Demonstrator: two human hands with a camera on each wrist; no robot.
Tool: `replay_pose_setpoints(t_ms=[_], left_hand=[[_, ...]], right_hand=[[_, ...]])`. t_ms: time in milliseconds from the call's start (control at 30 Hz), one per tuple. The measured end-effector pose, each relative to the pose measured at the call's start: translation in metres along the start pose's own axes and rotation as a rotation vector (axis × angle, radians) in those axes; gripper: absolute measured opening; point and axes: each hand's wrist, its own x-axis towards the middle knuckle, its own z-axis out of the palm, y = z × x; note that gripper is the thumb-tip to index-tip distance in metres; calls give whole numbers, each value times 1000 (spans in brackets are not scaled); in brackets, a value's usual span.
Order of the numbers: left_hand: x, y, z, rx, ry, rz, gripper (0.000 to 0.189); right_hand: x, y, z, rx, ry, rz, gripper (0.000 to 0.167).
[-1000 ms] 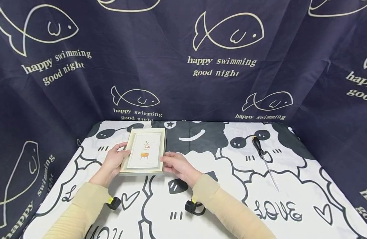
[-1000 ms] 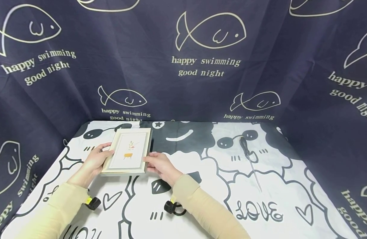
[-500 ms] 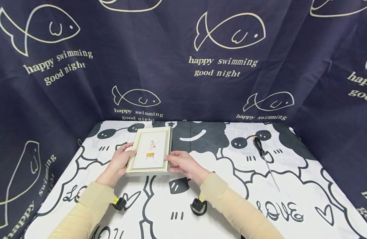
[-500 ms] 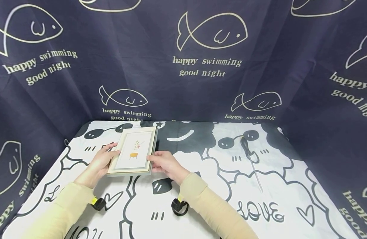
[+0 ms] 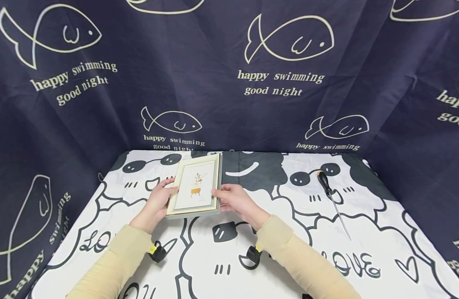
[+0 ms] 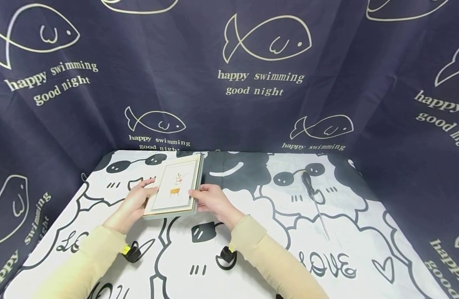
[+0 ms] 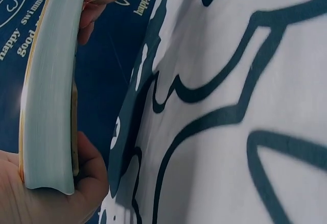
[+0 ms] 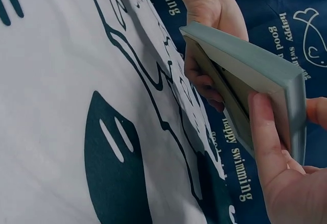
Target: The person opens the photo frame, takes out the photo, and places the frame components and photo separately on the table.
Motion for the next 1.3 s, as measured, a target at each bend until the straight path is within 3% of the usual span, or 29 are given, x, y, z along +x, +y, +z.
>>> replay_pose_setpoints(t_ms=[300, 933, 1300], left_hand=[[2, -3, 14, -8, -18, 1, 52], [8, -14, 47, -2, -96, -7, 48], [14, -20, 58, 80, -172, -34, 47]], right_hand=[[-9, -7, -8, -42, 58, -24, 24], [-20, -22, -24, -147, 168, -65, 27], [-23, -30, -31, -236, 190, -73, 28]])
